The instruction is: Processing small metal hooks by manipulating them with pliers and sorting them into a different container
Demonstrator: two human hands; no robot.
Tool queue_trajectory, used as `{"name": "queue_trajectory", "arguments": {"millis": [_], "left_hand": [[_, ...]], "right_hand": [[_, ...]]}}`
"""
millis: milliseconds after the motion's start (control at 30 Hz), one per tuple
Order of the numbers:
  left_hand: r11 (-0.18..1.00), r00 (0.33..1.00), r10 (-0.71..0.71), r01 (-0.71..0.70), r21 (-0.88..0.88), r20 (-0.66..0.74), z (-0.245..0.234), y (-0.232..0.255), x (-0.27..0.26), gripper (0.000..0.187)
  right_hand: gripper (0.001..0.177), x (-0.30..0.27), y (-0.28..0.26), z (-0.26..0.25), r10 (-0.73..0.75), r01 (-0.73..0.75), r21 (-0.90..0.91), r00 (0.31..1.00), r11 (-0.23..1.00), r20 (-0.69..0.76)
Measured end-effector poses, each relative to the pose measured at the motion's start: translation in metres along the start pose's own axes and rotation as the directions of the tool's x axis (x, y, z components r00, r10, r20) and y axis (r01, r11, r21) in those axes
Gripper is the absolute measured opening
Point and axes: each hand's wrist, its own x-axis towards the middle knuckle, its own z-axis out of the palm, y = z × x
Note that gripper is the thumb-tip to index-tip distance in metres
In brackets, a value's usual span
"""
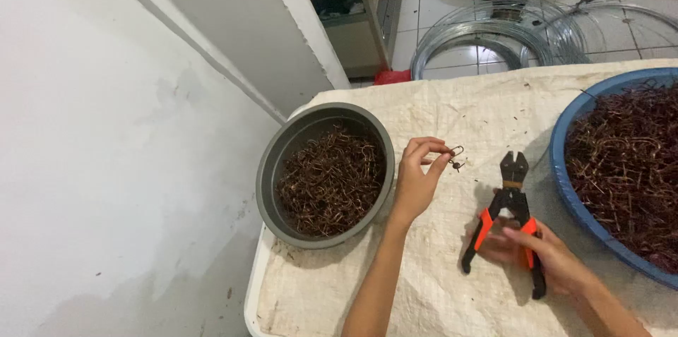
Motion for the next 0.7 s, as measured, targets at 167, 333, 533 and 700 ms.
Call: {"name": "queue_trajectory", "arguments": {"millis": [167,333,533,700], "left_hand": [[0.999,0.999,-0.039,0.039,-0.029,0.004,-0.008,0.012,0.001,0.012],[0.999,0.999,-0.036,0.036,-0.029,0.003,-0.006,0.009,-0.001,0.012],[0.999,0.999,-0.05,0.049,-0.017,-0.018,0.001,0.015,0.001,0.019],[0.998,0.998,-0.055,0.054,-0.026,-0.037,0.006,0.024,0.003,0.012]], "right_hand": [[0.058,-0.033,-0.011,0.037,0.022,-0.023,-0.025,0.999,0.999,-0.041],[0.052,-0.04,-0.018,0.048,0.095,-0.096,-0.026,0.995,0.995,-0.043],[0.048,-0.01,0.003,0.017,0.025,-0.025,-0.061,1.0,0.998,-0.001],[0.049,0.033,0.036,-0.027,-0.127,0.146,-0.31,0.989,0.94,0.079]]}}
